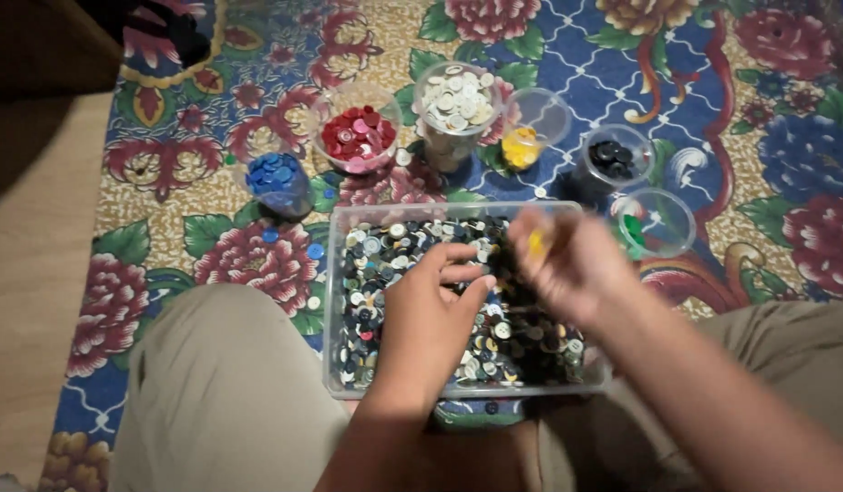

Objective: Sorting a variety of buttons by color from a large central container into several smaller individual containers.

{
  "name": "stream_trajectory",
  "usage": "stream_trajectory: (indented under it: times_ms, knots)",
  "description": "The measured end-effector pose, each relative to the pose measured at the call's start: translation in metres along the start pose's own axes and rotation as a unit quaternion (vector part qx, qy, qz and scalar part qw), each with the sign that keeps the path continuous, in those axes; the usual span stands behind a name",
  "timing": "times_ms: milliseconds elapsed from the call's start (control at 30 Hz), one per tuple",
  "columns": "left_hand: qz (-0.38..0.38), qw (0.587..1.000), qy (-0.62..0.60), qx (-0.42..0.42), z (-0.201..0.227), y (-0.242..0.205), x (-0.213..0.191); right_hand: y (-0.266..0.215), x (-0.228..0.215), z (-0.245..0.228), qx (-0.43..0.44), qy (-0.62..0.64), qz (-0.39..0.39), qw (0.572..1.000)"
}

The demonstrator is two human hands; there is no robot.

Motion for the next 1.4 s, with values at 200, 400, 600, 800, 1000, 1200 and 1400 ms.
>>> stream_trajectory:
  times_ms: [200, 400, 600, 800, 1000, 1200, 1400]
  knots:
    - [0.014, 1.0, -0.022, 0.013, -0.02, 0.003, -0.004, -0.033, 0.069, -0.098, -0.095, 0.1, -0.053, 0.989]
    - [0.01, 1.0, -0.008, 0.012, -0.041, 0.004, 0.001, -0.031, 0.068, -0.096, -0.113, 0.047, -0.106, 0.987]
    - [0.107, 0.975, 0.186, 0.062, -0.058, 0.007, -0.006, -0.078, 0.024, -0.055, -0.252, -0.3, 0.09, 0.915]
    - [0.119, 0.974, 0.19, 0.019, -0.052, 0.018, -0.023, -0.05, -0.001, 0.03, -0.388, -0.609, -0.025, 0.691]
    - [0.112, 0.963, 0.206, 0.131, -0.018, 0.025, -0.021, -0.063, 0.026, 0.059, -0.356, -0.62, -0.173, 0.678]
    - [-0.034, 0.943, 0.263, 0.2, -0.019, 0.018, 0.03, -0.115, 0.038, 0.042, -0.31, -0.61, -0.272, 0.677]
    - [-0.054, 0.898, 0.385, 0.207, -0.042, 0.015, 0.02, -0.107, 0.019, 0.016, -0.444, -0.626, -0.166, 0.62]
Point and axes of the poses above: each hand's wrist, its own y-axis towards the middle knuckle, its own x-axis out of the palm, z = x × y, the point moved 9 cm from there along y, towards the middle knuckle, and after that the axes turned 13 degrees about z, right-handed, at the moved point
